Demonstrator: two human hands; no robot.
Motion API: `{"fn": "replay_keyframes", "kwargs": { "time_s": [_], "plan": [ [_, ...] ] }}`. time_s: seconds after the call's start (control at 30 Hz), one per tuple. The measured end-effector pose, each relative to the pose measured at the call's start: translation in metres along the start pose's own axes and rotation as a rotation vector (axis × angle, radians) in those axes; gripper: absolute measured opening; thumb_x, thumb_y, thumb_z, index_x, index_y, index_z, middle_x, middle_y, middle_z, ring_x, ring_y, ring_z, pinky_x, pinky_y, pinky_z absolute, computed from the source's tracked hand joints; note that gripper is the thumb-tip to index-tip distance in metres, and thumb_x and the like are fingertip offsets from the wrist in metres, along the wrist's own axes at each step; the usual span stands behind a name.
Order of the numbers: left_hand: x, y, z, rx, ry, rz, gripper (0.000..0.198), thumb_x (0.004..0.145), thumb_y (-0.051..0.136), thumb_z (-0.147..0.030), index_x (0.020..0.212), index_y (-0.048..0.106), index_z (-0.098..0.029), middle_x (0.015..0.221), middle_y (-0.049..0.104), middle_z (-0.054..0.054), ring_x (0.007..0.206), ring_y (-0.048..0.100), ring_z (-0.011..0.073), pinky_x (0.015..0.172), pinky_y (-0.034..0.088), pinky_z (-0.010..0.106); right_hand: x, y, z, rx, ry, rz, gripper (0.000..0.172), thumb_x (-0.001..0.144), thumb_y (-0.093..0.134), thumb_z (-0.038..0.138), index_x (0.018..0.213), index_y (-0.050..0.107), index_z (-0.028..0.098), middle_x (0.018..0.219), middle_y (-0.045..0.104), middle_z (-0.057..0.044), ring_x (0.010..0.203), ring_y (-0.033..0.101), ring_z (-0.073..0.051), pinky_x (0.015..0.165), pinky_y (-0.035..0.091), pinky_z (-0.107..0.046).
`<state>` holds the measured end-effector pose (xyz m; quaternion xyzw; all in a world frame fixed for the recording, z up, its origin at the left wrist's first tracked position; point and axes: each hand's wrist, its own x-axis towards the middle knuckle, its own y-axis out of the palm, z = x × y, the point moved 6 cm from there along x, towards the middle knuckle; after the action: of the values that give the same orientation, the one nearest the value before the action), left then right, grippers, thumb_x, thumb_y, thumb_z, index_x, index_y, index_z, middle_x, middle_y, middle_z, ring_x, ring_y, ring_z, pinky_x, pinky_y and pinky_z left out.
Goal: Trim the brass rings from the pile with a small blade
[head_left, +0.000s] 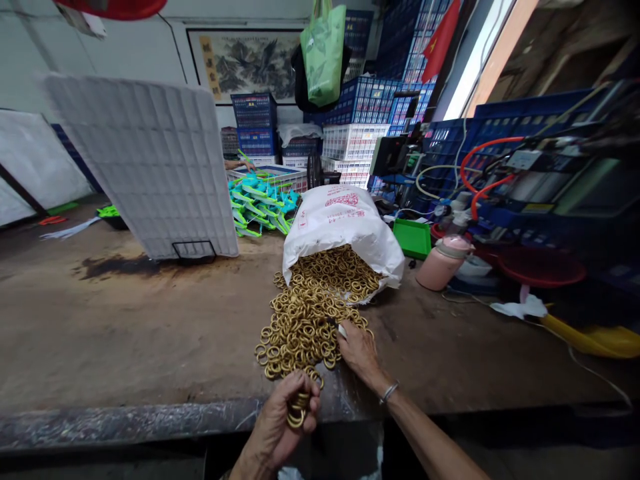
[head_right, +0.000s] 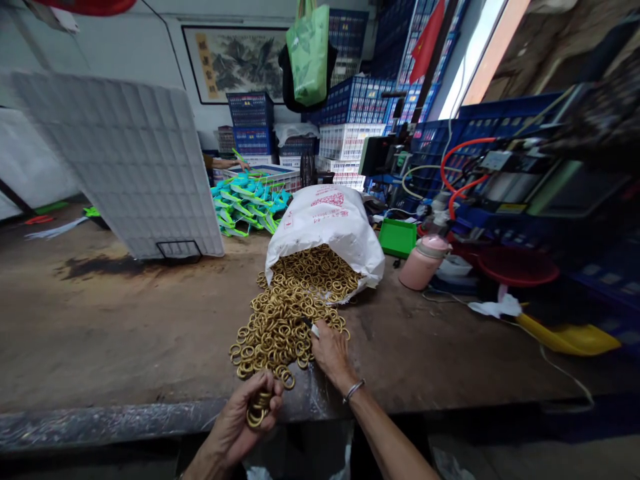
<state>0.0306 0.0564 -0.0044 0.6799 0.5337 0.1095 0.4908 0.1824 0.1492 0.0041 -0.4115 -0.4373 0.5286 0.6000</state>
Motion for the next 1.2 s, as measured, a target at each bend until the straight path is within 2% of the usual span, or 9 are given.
{"fn": "replay_keyframes", "kwargs": {
  "time_s": [0.2,0.33,0.4,0.57,0.67,0.73,0.93,1.07,1.2],
  "plan": [
    [0.013,-0.001,-0.004,0.232,0.126,-0.109,0.026,0.069,0.062,-0.036,0.070,0.046,-0.016,0.060,0.050,-0.003,0.044,0.043,0.0039,0.035,0.027,0.012,-0.025,-0.007,0.018,0.458,-0.173,0.000,0.023,0.082,0.035,0.030,0.071,0.050,0.018,0.064,0.053,0.000,0.059,0.048,-0.011,0.057,0.034,-0.021],
    [0.020,-0.007,-0.008,0.457,0.235,-0.219,0.034,0.070,0.056,-0.047,0.086,0.048,-0.017,0.056,0.047,-0.006,0.039,0.040,0.0039,0.033,0.025,0.012,-0.043,-0.008,0.036,0.676,-0.229,0.090,0.021,0.082,0.036,0.031,0.074,0.050,0.018,0.065,0.050,0.002,0.061,0.047,-0.011,0.059,0.036,-0.021],
    [0.022,-0.010,-0.008,0.540,0.250,-0.240,0.036,0.070,0.053,-0.049,0.086,0.050,-0.017,0.055,0.046,-0.006,0.038,0.039,0.0039,0.032,0.026,0.012,-0.048,-0.008,0.044,0.738,-0.239,0.145,0.021,0.082,0.037,0.032,0.071,0.049,0.019,0.064,0.048,0.002,0.060,0.045,-0.010,0.057,0.036,-0.020],
    [0.018,-0.010,-0.018,0.719,0.338,-0.282,0.032,0.072,0.050,-0.048,0.069,0.052,-0.016,0.045,0.041,-0.008,0.035,0.034,0.0045,0.035,0.029,0.015,-0.047,0.001,0.051,0.892,-0.120,0.244,0.024,0.079,0.040,0.038,0.064,0.042,0.019,0.055,0.040,0.006,0.053,0.039,-0.009,0.052,0.033,-0.020],
    [0.013,-0.005,-0.023,0.796,0.421,-0.261,0.028,0.071,0.053,-0.043,0.065,0.053,-0.016,0.044,0.041,-0.008,0.036,0.034,0.0045,0.037,0.029,0.017,-0.043,0.006,0.050,0.905,-0.047,0.256,0.025,0.075,0.041,0.038,0.058,0.037,0.020,0.053,0.034,0.007,0.050,0.034,-0.008,0.048,0.031,-0.020],
    [0.011,-0.004,-0.023,0.795,0.414,-0.238,0.027,0.070,0.055,-0.043,0.064,0.053,-0.016,0.044,0.041,-0.007,0.036,0.034,0.0044,0.037,0.028,0.016,-0.042,0.008,0.050,0.879,-0.040,0.243,0.024,0.073,0.042,0.037,0.056,0.037,0.020,0.053,0.033,0.007,0.051,0.033,-0.008,0.048,0.029,-0.020],
    [0.014,-0.008,-0.008,0.538,0.188,-0.119,0.033,0.071,0.053,-0.048,0.066,0.046,-0.016,0.049,0.044,-0.007,0.034,0.034,0.0027,0.033,0.026,0.014,-0.043,0.009,0.049,0.885,-0.059,0.250,0.019,0.072,0.043,0.034,0.061,0.042,0.019,0.055,0.038,0.006,0.053,0.035,-0.008,0.051,0.031,-0.020],
    [0.013,-0.005,-0.005,0.412,0.164,-0.033,0.029,0.072,0.054,-0.044,0.072,0.048,-0.016,0.054,0.045,-0.007,0.036,0.034,0.0021,0.033,0.027,0.014,-0.043,0.005,0.051,0.896,-0.097,0.261,0.021,0.076,0.040,0.035,0.062,0.042,0.019,0.056,0.040,0.005,0.053,0.037,-0.009,0.052,0.032,-0.020],
    [0.011,-0.003,-0.007,0.426,0.200,-0.025,0.030,0.072,0.054,-0.046,0.073,0.047,-0.016,0.056,0.048,-0.006,0.036,0.036,0.0024,0.033,0.028,0.013,-0.046,0.002,0.049,0.761,-0.144,0.239,0.025,0.080,0.031,0.033,0.062,0.042,0.019,0.056,0.044,0.004,0.053,0.040,-0.010,0.052,0.031,-0.021]
  ]
}}
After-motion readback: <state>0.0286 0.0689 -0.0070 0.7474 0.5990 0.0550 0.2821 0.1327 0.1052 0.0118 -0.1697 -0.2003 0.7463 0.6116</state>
